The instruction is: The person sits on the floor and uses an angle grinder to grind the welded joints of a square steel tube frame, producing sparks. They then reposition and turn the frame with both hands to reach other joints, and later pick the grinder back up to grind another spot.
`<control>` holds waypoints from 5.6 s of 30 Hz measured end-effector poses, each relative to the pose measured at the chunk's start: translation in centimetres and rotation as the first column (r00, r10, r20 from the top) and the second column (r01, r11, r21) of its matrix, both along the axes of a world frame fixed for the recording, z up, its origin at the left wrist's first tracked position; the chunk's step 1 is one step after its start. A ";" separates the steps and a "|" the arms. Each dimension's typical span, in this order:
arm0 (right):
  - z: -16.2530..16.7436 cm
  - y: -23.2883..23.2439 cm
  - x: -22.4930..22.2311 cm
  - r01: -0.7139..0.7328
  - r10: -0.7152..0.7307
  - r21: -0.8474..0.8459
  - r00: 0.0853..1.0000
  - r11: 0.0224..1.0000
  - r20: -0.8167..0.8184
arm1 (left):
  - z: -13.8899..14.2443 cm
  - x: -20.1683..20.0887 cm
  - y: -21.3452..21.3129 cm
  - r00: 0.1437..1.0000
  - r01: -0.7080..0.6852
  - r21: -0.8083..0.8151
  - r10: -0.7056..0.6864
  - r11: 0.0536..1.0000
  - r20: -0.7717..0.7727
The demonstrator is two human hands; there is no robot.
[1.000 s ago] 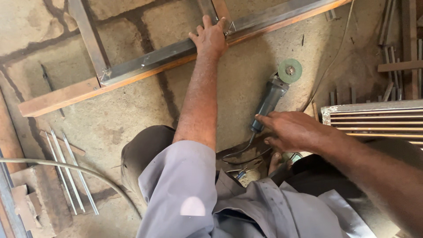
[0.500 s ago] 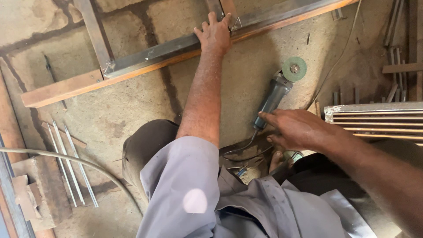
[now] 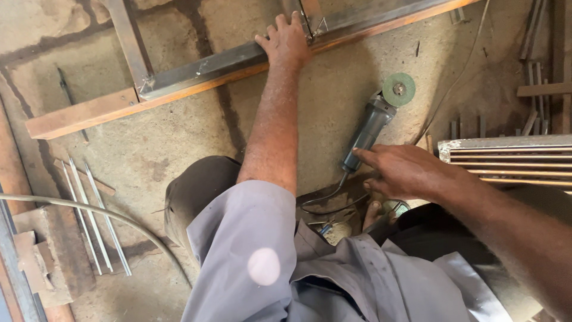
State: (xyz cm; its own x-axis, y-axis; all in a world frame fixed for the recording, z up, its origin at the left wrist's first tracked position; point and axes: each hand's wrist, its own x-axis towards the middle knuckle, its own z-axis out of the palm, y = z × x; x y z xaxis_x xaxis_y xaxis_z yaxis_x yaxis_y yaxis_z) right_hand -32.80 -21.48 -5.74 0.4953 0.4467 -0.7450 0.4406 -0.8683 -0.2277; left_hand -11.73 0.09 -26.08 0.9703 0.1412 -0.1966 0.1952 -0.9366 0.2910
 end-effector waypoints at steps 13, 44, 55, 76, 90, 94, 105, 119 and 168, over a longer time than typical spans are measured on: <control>-0.1 0.0 -0.1 0.026 -0.027 -0.048 0.999 0.999 -0.027 | -1.0 0.3 -0.1 1.000 0.016 0.004 -0.016 1.000 0.013; -0.1 0.2 -0.3 0.018 -0.021 -0.097 0.999 0.995 -0.029 | 0.0 -0.2 2.0 0.995 -0.097 0.046 0.097 0.994 0.003; -0.8 -0.4 -0.3 0.006 -0.007 -0.035 1.000 0.999 -0.015 | -0.4 0.0 2.2 0.996 -0.092 0.069 0.090 0.993 0.030; -1.8 -1.4 -0.3 -0.016 0.016 0.003 1.000 1.000 -0.009 | -0.7 0.1 2.3 0.996 -0.061 0.110 0.055 0.992 0.064; -2.2 -1.6 -0.4 0.014 -0.014 0.021 1.000 1.000 -0.012 | -1.1 0.3 1.9 0.997 -0.054 0.124 0.046 0.991 0.064; -2.3 -1.7 -0.3 0.009 -0.009 0.055 1.000 0.998 -0.002 | -1.0 0.3 1.9 0.996 -0.068 0.103 0.061 0.992 0.072; -1.6 -1.7 0.0 0.051 -0.050 0.014 0.998 0.999 -0.043 | -0.8 0.3 1.8 0.998 -0.049 0.054 0.047 0.997 0.048; -1.5 -1.5 0.0 0.042 -0.042 0.009 0.998 0.999 -0.040 | -1.1 0.4 1.8 0.997 -0.059 0.071 0.055 0.996 0.057; -1.8 -1.7 0.1 0.020 -0.022 -0.040 0.999 0.999 -0.043 | 1.0 1.3 1.0 0.975 -0.207 -0.161 0.218 0.965 0.049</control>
